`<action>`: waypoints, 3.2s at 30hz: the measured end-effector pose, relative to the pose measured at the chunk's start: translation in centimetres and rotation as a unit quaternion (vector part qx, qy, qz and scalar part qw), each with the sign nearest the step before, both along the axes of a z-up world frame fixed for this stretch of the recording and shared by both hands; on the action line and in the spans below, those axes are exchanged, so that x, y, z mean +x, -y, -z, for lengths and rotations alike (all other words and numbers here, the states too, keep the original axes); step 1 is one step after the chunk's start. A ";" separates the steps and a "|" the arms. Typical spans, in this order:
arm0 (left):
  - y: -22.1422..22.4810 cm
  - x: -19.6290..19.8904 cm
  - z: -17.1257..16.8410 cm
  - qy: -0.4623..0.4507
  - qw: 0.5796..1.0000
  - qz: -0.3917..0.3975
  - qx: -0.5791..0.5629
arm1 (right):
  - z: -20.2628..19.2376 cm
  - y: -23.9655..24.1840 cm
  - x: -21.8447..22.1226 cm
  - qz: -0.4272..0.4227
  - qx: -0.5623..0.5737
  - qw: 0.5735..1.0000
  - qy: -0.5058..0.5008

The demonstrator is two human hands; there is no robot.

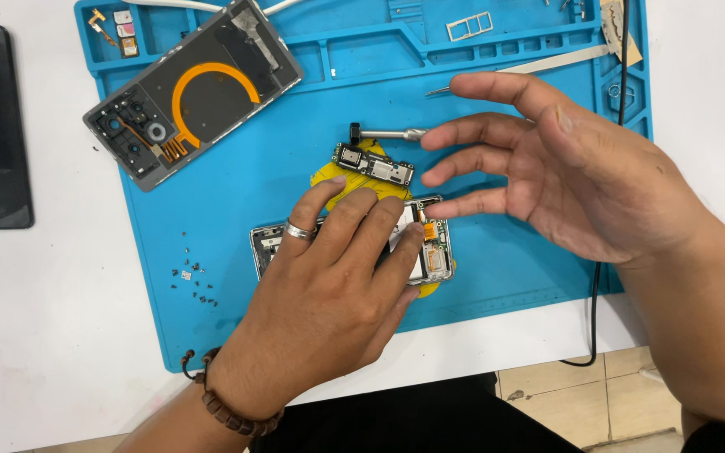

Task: The person uses a screwdriver to remove screws from the back of a disassembled smartphone. They then test the device by powering it on and interacting with the touchscreen. Finally, they use tweezers to carefully remove a small internal component from the phone's chassis.

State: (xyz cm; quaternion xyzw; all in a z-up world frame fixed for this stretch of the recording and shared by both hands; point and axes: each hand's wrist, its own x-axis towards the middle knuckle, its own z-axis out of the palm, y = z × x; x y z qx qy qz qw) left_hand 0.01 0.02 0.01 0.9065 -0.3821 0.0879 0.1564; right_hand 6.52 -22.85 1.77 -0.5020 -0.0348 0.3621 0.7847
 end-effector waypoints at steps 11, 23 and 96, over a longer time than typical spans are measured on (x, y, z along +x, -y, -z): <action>0.2 0.2 0.0 -0.009 1.000 -0.006 -0.003 | -0.3 -0.1 -0.3 -0.013 -0.016 0.999 0.025; 0.0 0.2 0.2 0.034 0.999 -0.012 0.041 | 0.2 -0.4 -0.4 -0.017 -0.037 0.999 0.035; -0.1 1.4 0.1 0.005 1.000 0.024 -0.011 | 0.0 0.5 -0.1 0.012 -0.033 0.999 -0.033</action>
